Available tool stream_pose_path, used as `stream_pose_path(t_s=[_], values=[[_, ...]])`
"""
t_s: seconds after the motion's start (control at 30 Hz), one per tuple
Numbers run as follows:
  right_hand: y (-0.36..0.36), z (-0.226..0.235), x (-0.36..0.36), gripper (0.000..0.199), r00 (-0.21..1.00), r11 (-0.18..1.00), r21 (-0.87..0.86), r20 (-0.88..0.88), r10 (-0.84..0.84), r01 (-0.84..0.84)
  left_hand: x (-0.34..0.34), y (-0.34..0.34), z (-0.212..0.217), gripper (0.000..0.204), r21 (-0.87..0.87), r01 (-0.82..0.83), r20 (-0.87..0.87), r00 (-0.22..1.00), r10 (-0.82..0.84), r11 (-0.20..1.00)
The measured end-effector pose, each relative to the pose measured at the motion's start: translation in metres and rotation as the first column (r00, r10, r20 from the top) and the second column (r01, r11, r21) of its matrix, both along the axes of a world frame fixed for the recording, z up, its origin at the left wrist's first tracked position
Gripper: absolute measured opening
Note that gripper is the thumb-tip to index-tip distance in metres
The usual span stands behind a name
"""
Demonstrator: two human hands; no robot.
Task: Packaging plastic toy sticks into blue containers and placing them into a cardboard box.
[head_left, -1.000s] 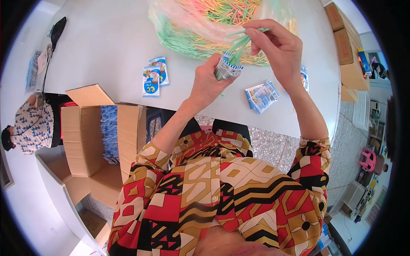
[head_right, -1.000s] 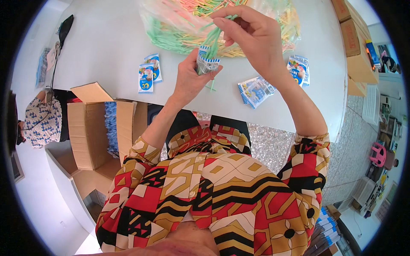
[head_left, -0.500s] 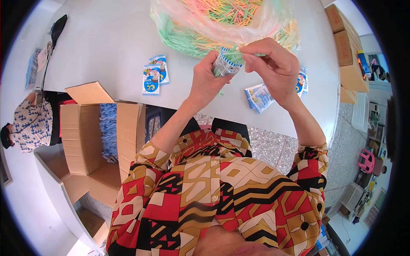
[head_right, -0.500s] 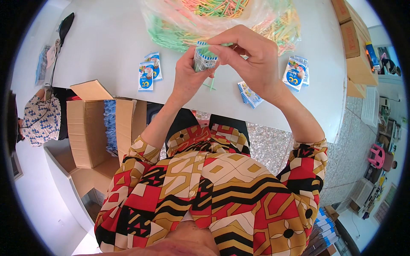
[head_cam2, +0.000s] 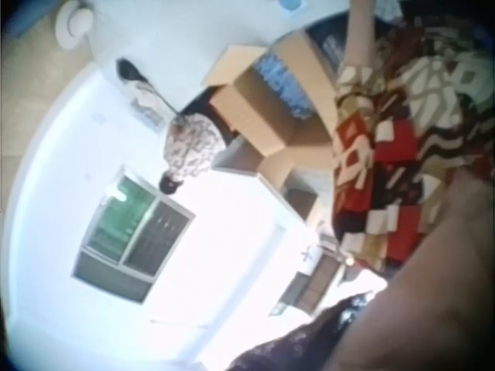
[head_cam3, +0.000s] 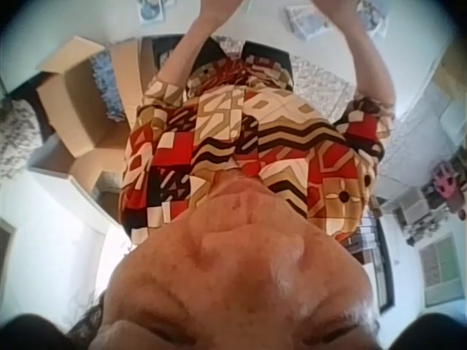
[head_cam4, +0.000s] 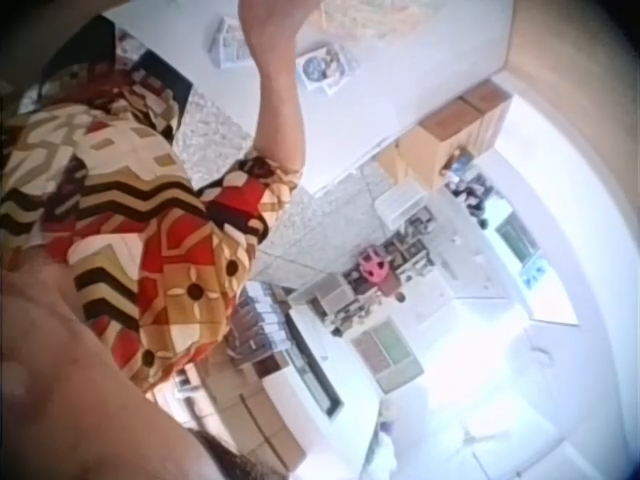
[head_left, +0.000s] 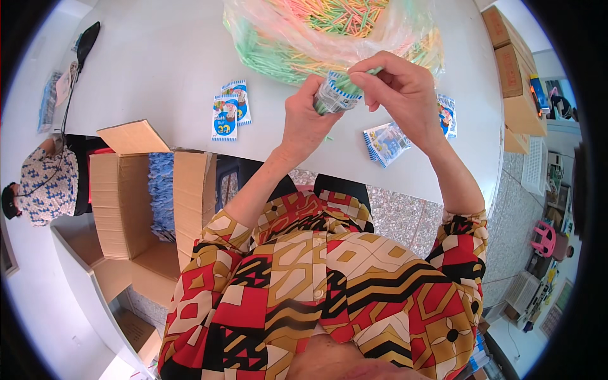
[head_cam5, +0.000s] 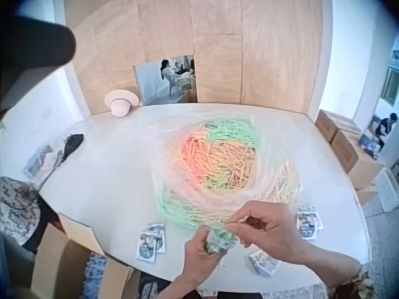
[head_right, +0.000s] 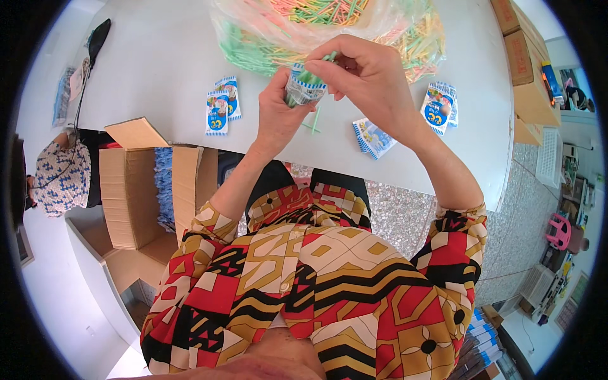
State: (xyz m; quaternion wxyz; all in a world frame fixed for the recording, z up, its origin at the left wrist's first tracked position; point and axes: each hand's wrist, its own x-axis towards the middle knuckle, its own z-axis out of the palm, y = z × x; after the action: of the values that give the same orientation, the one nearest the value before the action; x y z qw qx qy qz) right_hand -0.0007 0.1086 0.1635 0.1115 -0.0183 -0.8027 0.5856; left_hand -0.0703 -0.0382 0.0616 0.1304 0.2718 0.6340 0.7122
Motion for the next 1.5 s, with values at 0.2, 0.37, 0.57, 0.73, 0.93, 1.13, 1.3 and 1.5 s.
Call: stream_pose_path(t_s=[0.2, 0.37, 0.57, 0.73, 0.93, 1.13, 1.3, 1.5], values=[[-0.002, -0.006, -0.012, 0.011, 0.987, 0.954, 0.285, -0.101, 0.127, -0.094, 0.005, -0.002, 0.004, 0.033, -0.111, -0.040, -0.143, 0.989, 0.024, 0.993], [0.000, -0.005, -0.010, 0.021, 0.970, 0.960, 0.235, -0.154, 0.190, -0.151, -0.002, -0.012, 0.008, 0.036, 0.045, 0.139, 0.080, 0.987, -0.142, 0.989], [0.016, -0.015, -0.015, 0.030, 0.989, 0.982, -0.117, -0.007, 0.146, -0.146, -0.003, -0.028, 0.023, 0.044, 0.129, 0.333, 0.220, 0.909, -0.354, 0.934], [0.007, -0.042, -0.014, 0.028, 0.953, 0.944, -0.126, -0.036, 0.302, -0.304, -0.009, -0.034, 0.016, 0.051, 0.210, 0.470, 0.263, 0.817, -0.513, 0.857], [-0.006, -0.039, -0.013, 0.015, 0.921, 0.944, 0.026, -0.211, 0.327, -0.329, -0.012, -0.049, 0.023, 0.062, 0.197, 0.586, 0.255, 0.744, -0.618, 0.786], [-0.016, -0.060, -0.014, 0.008, 0.998, 0.986, 0.169, -0.055, -0.005, 0.015, -0.024, -0.060, 0.009, 0.067, 0.055, 0.343, 0.040, 0.938, -0.345, 0.938], [-0.018, -0.079, -0.019, 0.009, 0.997, 0.982, 0.179, -0.049, -0.053, 0.061, -0.019, -0.062, 0.001, 0.053, -0.093, 0.104, -0.095, 0.989, -0.113, 0.990], [-0.025, -0.078, -0.013, 0.007, 0.999, 0.995, 0.093, -0.032, -0.043, 0.046, -0.016, -0.069, -0.008, 0.023, -0.244, -0.106, -0.174, 0.983, 0.064, 0.964]])
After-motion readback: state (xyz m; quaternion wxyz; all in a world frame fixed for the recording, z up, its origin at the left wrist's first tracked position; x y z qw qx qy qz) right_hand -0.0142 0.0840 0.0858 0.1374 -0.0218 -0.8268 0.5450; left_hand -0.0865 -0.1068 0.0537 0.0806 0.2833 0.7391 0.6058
